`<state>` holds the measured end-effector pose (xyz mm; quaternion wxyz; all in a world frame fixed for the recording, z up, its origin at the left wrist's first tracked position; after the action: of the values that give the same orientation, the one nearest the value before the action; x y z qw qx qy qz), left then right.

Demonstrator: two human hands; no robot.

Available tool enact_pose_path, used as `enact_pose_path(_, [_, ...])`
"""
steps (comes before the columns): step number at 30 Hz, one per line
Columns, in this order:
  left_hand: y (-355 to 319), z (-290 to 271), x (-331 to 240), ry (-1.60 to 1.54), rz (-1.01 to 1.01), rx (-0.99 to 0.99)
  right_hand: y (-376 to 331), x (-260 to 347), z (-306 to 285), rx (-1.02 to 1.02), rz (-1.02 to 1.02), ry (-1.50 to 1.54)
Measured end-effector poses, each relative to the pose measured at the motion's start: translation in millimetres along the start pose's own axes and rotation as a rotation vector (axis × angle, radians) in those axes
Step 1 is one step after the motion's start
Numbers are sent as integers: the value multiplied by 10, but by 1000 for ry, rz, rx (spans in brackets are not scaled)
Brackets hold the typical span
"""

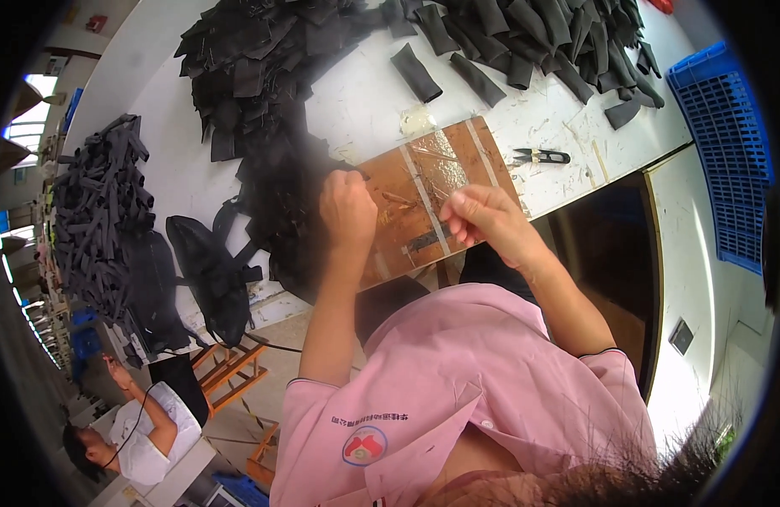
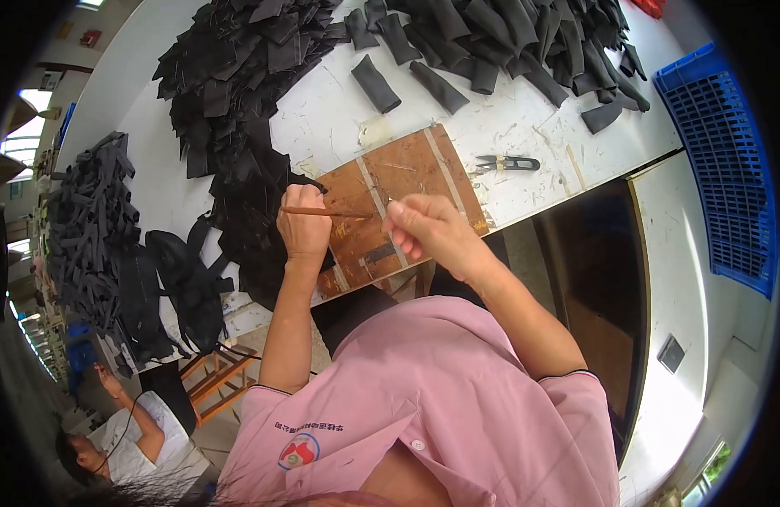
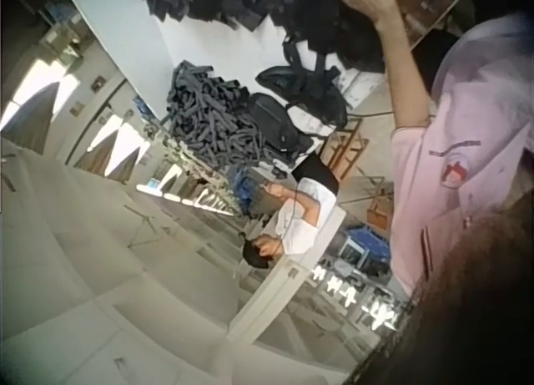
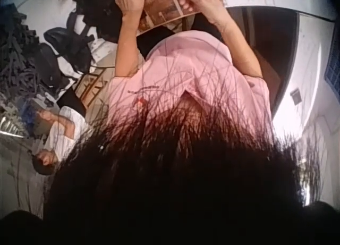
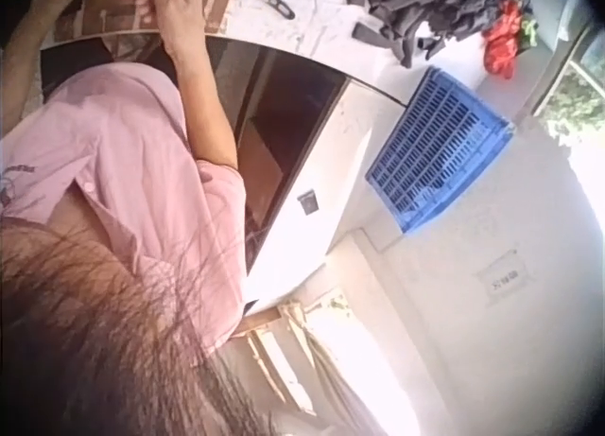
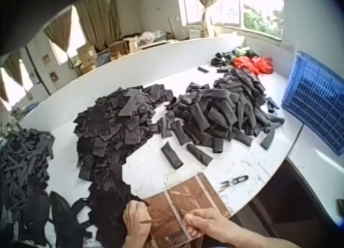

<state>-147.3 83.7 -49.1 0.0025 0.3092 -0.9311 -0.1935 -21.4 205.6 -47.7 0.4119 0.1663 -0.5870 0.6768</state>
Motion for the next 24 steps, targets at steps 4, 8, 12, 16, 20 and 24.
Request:
enact_pose_path(4, [-168, -298, 238, -645, -296, -257, -21, -112, 224, 65, 12, -116])
enact_pose_path(8, [-366, -549, 211, -1609, -531, -437, -102, 65, 411, -33, -200, -354])
enact_pose_path(12, [-510, -624, -36, -1988, -626, -416, -277, 319, 581, -178, -565, -436])
enact_pose_path(16, [-577, -619, -263, -2130, -578, -310, -273, 324, 658, 78, -483, -138])
enact_pose_path(20, [-626, -618, -320, -1965, -553, -260, -198, 160, 649, 195, -235, 26])
enact_pose_path(24, [-548, -711, -235, -1765, -554, -259, -261, 278, 562, 123, -291, -344])
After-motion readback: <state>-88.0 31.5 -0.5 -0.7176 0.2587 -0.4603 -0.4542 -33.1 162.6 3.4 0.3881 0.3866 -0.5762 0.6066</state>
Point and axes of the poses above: each hand's wrist, its own y-axis towards the middle knuckle, its own z-axis out of the palm, x = y × z, the point moved 9 cm from there along y, towards the middle knuckle, and after that the axes turned 15 degrees about z, right-handed, at the moved point
